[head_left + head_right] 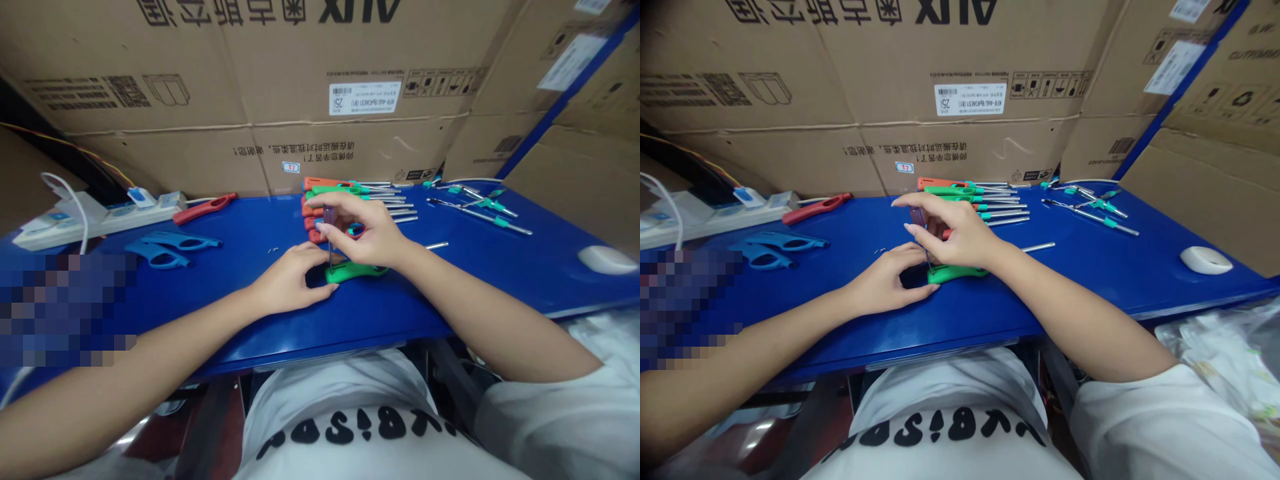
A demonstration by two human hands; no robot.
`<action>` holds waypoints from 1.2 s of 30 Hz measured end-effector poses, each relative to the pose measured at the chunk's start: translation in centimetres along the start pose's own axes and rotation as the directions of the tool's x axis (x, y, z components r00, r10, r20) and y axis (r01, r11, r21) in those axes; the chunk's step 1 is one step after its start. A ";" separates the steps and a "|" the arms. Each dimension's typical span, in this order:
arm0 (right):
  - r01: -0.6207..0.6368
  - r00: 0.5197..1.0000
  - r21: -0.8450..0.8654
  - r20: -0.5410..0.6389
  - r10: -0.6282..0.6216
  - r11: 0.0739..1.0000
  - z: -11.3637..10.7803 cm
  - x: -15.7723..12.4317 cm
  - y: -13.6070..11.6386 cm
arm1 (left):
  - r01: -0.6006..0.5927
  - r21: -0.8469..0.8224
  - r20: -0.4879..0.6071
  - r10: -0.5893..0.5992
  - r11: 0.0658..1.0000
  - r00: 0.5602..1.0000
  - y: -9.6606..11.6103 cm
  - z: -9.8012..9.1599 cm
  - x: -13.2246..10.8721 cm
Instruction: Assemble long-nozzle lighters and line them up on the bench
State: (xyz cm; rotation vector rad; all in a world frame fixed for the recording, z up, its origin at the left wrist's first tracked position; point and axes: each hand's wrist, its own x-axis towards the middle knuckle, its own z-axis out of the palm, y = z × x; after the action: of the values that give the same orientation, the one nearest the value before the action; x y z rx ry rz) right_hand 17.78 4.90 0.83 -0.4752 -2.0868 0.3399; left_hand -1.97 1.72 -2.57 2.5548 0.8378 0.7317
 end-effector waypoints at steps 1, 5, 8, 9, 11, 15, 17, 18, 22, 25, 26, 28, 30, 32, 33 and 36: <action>0.006 1.000 -0.026 -0.004 -0.006 1.000 0.0 0.0 0.1 | 0.002 -0.003 0.002 -0.002 1.000 1.000 -0.1 0.0 0.0; 0.019 0.999 -0.160 -0.040 -0.026 0.987 -0.1 0.0 0.0 | -0.014 -0.019 0.004 0.014 1.000 1.000 -0.1 0.0 0.0; 0.012 1.000 -0.099 -0.018 -0.014 0.995 -0.3 0.2 -0.4 | -0.011 -0.009 0.003 0.011 1.000 1.000 0.0 0.0 0.0; 0.005 1.000 -0.041 0.005 -0.005 0.999 -0.3 0.2 -0.5 | -0.009 -0.005 0.000 0.009 1.000 1.000 0.0 -0.1 0.0; -0.022 0.999 0.041 0.046 0.020 0.999 -0.4 0.4 -0.6 | -0.013 -0.003 -0.005 0.013 1.000 1.000 0.0 -0.1 0.0; 0.021 1.000 -0.121 -0.012 -0.022 0.992 -0.5 0.5 -0.4 | -0.015 -0.011 0.000 0.015 1.000 1.000 0.1 -0.1 0.0; 0.067 0.997 -0.188 -0.014 -0.071 0.980 -0.6 0.5 -0.4 | -0.010 -0.015 0.002 0.010 1.000 1.000 0.1 -0.1 0.0; 0.075 0.997 -0.173 0.001 -0.076 0.982 -0.6 0.5 -0.4 | -0.008 -0.016 0.001 0.008 1.000 1.000 0.1 -0.1 0.0; -0.011 0.998 0.006 0.058 0.011 1.000 -0.6 0.5 -0.5 | -0.007 -0.024 -0.011 0.006 1.000 1.000 0.3 -0.2 0.0; -0.001 1.000 -0.106 -0.008 0.000 0.994 -0.7 0.5 -0.4 | -0.013 -0.037 -0.004 0.013 0.999 1.000 0.4 -0.2 0.0; 0.017 0.999 -0.158 -0.026 -0.021 0.987 -0.7 0.5 -0.3 | -0.015 -0.039 -0.003 0.015 0.999 1.000 0.4 -0.2 0.0; 0.036 0.999 -0.173 -0.025 -0.040 0.984 -0.6 0.5 -0.3 | -0.018 -0.037 -0.003 0.018 0.999 1.000 0.4 -0.2 0.0; 0.004 1.000 -0.050 0.015 -0.004 0.999 -0.6 0.5 -0.4 | -0.021 -0.029 -0.005 0.021 0.999 1.000 0.4 -0.2 0.0; -0.062 0.997 0.072 0.042 0.059 0.995 -0.6 0.5 -0.5 | -0.027 -0.025 -0.009 0.027 0.999 1.000 0.4 -0.2 0.0; -0.075 0.997 0.081 0.034 0.072 0.994 -0.6 0.5 -0.5 | -0.028 -0.025 -0.008 0.028 0.999 1.000 0.4 -0.2 0.0; -0.003 0.999 -0.082 -0.040 0.000 0.997 -0.8 0.4 -0.4 | -0.027 -0.029 0.000 0.027 0.999 1.000 0.4 -0.2 0.0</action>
State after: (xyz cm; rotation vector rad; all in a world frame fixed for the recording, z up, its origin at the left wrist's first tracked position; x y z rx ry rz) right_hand 18.17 4.80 1.72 -0.5282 -2.0673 0.2444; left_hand -1.96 1.44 -2.25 2.5445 0.7885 0.7457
